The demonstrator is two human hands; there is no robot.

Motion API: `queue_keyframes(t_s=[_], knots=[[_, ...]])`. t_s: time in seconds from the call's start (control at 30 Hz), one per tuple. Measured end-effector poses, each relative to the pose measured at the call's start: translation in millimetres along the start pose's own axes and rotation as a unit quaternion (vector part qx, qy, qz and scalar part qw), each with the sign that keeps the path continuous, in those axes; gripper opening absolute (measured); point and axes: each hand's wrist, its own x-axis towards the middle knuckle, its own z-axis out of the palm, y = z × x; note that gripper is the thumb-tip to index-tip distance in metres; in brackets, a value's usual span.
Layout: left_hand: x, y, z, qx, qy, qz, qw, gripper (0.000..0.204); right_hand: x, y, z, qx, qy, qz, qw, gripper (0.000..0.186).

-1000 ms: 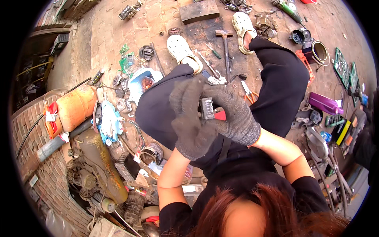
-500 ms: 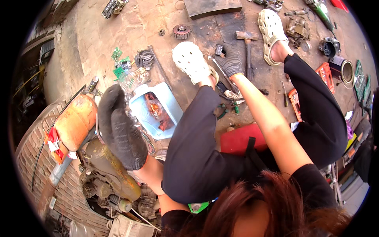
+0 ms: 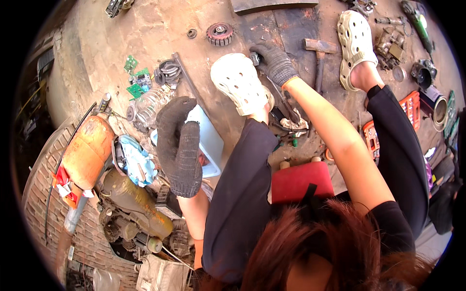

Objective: The person sits on the floor and uses pliers, a screwdriver, and a hammer to remove components from a green circuit board. They extract a cylindrical part, place it on a gear, and strike it with a hammer before continuing to disassemble the board.

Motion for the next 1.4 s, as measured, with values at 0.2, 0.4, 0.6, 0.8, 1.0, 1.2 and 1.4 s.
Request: queue_keyframes(t_s=[0.2, 0.4, 0.6, 0.8, 1.0, 1.2, 1.4], knots=[[-6.9, -0.2, 9.0, 0.009, -0.009, 0.010, 1.000, 0.033, 5.2, 2.3, -0.2, -0.007, -0.013, -0.010, 1.000, 0.033], [-6.4, 0.0, 18.7, -0.010, -0.024, -0.011, 1.000, 0.034, 0.5, 8.4, -1.0, -0.015, 0.016, -0.026, 0.999, 0.033], [-11.7, 5.5, 16.4, -0.025, -0.012, -0.047, 0.999, 0.031, -57.9, -28.9, -18.1, 0.031, 0.115, 0.204, 0.972, 0.041], [-1.3, 2.9, 30.9, -0.019, -0.050, -0.009, 0.999, 0.031, -158.8, -25.4, 7.4, -0.118, -0.005, 0.306, 0.945, 0.032], [7.1, -4.5, 54.3, 0.054, -0.132, 0.025, 0.989, 0.019, -144.1, -21.5, -7.1, -0.034, -0.025, 0.324, 0.945, 0.027], [35.7, -27.2, 90.6, 0.358, -0.167, 0.217, 0.893, 0.027, -101.4, -24.3, -51.8, 0.194, 0.007, 0.221, 0.956, 0.031], [103.4, -46.5, 99.9, 0.486, -0.136, 0.323, 0.801, 0.039, -60.3, -35.3, -104.2, 0.159, -0.117, 0.123, 0.973, 0.039]])
